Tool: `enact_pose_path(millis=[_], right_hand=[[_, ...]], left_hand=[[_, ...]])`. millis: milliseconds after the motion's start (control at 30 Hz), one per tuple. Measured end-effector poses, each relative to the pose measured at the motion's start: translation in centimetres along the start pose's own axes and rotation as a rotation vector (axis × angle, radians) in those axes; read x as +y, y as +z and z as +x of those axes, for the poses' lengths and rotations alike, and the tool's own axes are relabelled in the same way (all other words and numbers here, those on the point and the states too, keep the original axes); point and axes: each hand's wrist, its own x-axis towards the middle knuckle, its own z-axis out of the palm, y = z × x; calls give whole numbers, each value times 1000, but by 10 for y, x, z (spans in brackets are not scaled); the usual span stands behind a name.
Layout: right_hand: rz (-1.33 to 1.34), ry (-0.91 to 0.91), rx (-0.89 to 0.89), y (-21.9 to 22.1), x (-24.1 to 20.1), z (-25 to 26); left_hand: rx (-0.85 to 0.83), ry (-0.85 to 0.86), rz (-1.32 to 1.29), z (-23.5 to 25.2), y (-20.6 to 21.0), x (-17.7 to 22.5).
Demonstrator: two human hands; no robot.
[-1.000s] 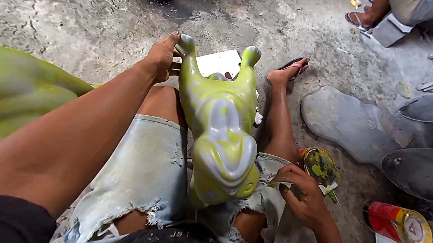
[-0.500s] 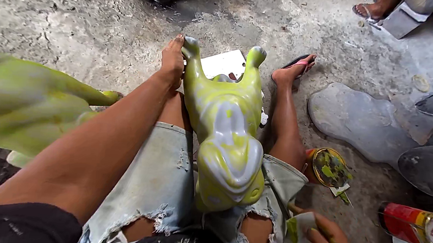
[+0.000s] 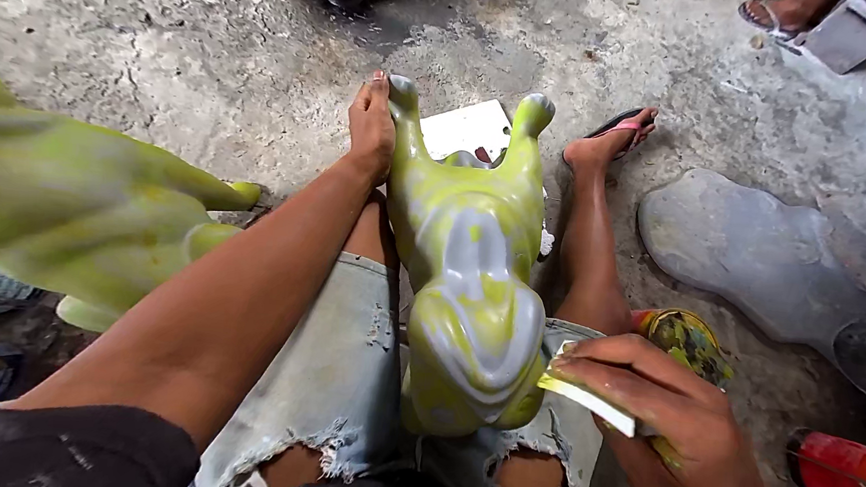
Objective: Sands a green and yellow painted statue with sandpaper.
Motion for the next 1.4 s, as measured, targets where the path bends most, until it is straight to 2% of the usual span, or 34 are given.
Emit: enact_pose_path(millis=[200,333,500,633,800,1067,1267,1400], right_hand=[[-294,-201,-217,2,-4,22],[-477,-230,-274,3,-11,24],[-580,-212,-320,4,-18,16],[-568,-231,-348,-8,-17,14],[-449,-178,-273,-17,-4,16],[-473,-126,-405,-3,-13,25],[-412,-121,-284,-4,-8,24],[-476,-113,-301,10,-14,25]], left_hand=[[-32,70,21,6,11,0],[-54,84,6,8,14,0],[-58,114,39,9,16,0],[-54,138,40,9,16,-1],[-56,136,83,11,13,-3],[-42,136,66,9,13,-3],[-23,138,80,10,10,-5],[-25,129,90,7,10,-3]])
